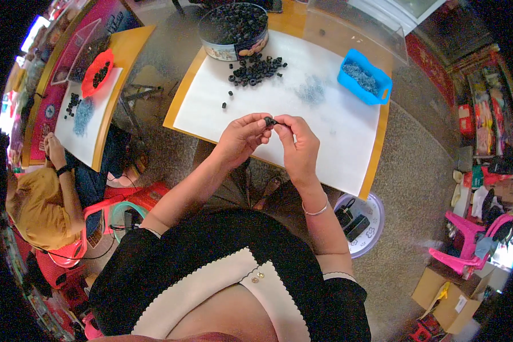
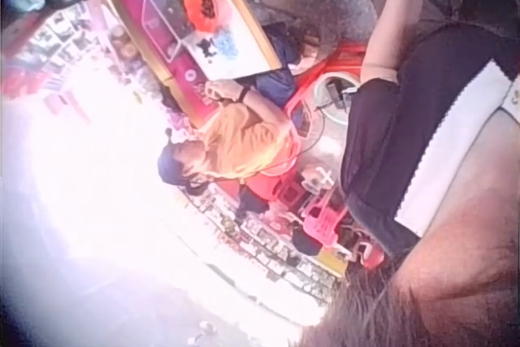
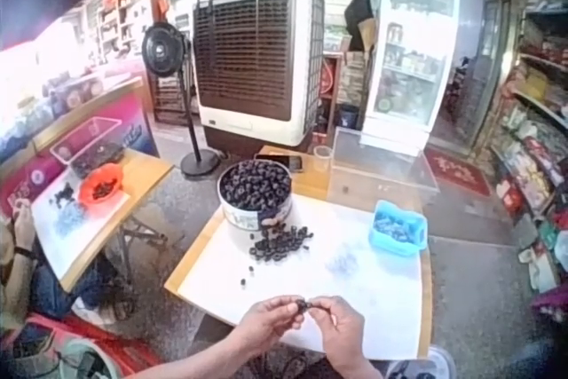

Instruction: The person pours small pins from a blue container onto the table and then inserts the pins into black rubber pieces by hand.

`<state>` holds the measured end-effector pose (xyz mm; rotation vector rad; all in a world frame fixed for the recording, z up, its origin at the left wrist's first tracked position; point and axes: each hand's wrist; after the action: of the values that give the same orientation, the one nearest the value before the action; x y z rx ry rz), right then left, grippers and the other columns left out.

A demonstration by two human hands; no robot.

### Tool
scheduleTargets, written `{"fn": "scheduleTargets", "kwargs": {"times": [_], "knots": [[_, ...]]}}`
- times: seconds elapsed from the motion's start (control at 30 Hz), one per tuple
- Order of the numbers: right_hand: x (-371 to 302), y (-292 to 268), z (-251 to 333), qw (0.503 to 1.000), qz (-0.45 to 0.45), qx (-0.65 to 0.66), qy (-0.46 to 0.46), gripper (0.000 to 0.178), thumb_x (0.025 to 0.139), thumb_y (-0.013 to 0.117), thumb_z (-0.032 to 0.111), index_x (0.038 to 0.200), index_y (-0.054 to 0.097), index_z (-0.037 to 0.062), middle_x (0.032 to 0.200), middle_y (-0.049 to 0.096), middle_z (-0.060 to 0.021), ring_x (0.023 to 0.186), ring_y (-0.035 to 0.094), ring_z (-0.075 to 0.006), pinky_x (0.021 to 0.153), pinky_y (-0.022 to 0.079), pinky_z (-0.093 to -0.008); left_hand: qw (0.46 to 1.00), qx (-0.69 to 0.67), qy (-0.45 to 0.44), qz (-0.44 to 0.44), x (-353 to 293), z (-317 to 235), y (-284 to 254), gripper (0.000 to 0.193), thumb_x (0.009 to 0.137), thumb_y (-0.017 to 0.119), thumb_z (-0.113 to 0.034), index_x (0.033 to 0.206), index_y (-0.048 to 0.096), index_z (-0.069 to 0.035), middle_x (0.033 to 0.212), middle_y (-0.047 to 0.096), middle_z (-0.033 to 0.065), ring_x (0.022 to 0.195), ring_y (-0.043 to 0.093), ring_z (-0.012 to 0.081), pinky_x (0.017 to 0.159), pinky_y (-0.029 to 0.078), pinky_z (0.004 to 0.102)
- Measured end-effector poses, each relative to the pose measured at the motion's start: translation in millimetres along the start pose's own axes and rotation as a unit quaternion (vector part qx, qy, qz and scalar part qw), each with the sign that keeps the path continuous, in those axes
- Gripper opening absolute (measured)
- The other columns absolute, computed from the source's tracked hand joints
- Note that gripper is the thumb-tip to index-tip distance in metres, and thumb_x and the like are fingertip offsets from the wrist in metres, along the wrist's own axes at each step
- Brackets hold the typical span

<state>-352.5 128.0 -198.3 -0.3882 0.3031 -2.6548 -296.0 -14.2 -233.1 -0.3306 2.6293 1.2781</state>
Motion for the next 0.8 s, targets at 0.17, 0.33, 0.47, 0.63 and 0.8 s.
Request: {"fn": "scheduleTargets", "kwargs": {"times": [0.17, 0.33, 0.47, 0.63, 0.8], "knots": [[-3.1, 1.3, -1.6, 0.997, -0.017, -0.041, -0.057, 0.012, 0.086, 0.060, 0.005, 0.097, 0.064, 0.0031, 0.088, 0.063, -0.0084, 0.078, 0.060, -0.0156, 0.070, 0.048, -0.0262, 0.998, 0.063, 0.029, -0.011, -3.0, 0.5, 4.1, 0.024, 0.089, 0.059, -0.008, 0.110, 0.057, 0.005, 0.090, 0.063, 0.0082, 0.076, 0.060, 0.0146, 0.067, 0.051, 0.0263], [-3.9, 1.2, -3.9, 0.994, -0.013, -0.056, -0.094, 0.013, 0.083, 0.061, 0.000, 0.095, 0.064, 0.0038, 0.088, 0.063, -0.0085, 0.076, 0.060, -0.0178, 0.068, 0.049, -0.0275, 0.991, 0.111, 0.071, -0.004, -2.9, 2.7, 0.6, 0.020, 0.088, 0.061, -0.008, 0.104, 0.062, 0.003, 0.085, 0.064, 0.0063, 0.072, 0.060, 0.0119, 0.067, 0.051, 0.0248], [-3.4, -0.3, -7.5, 0.990, 0.013, -0.057, -0.127, 0.015, 0.080, 0.063, -0.005, 0.092, 0.064, 0.0043, 0.086, 0.063, -0.0080, 0.075, 0.060, -0.0182, 0.065, 0.049, -0.0279, 0.975, 0.199, 0.103, 0.014, -4.3, 0.8, -3.1, 0.019, 0.088, 0.061, -0.008, 0.104, 0.062, 0.003, 0.084, 0.063, 0.0040, 0.072, 0.057, 0.0098, 0.067, 0.049, 0.0238], [-4.1, -5.0, -13.4, 0.991, 0.040, -0.039, -0.119, 0.016, 0.077, 0.064, -0.006, 0.089, 0.063, 0.0047, 0.082, 0.062, -0.0063, 0.074, 0.060, -0.0170, 0.063, 0.049, -0.0286, 0.958, 0.268, 0.098, 0.034, -7.3, -0.3, -7.7, 0.020, 0.089, 0.060, -0.008, 0.105, 0.062, 0.002, 0.084, 0.062, 0.0018, 0.072, 0.056, 0.0087, 0.068, 0.048, 0.0222], [-7.5, -16.3, -12.8, 0.992, 0.116, -0.021, -0.046, 0.017, 0.077, 0.064, -0.008, 0.091, 0.063, 0.0018, 0.086, 0.059, -0.0050, 0.079, 0.058, -0.0117, 0.073, 0.049, -0.0241, 0.952, 0.293, 0.068, 0.060, -10.9, -3.5, -7.2, 0.019, 0.088, 0.060, -0.008, 0.105, 0.063, 0.002, 0.084, 0.062, 0.0017, 0.072, 0.056, 0.0086, 0.069, 0.047, 0.0220]]}}
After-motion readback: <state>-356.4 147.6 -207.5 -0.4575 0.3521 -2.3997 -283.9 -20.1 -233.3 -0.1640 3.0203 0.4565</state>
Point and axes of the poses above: each hand's wrist, its own x-axis towards the middle knuckle, its own y-axis out of the palm, z = x × y
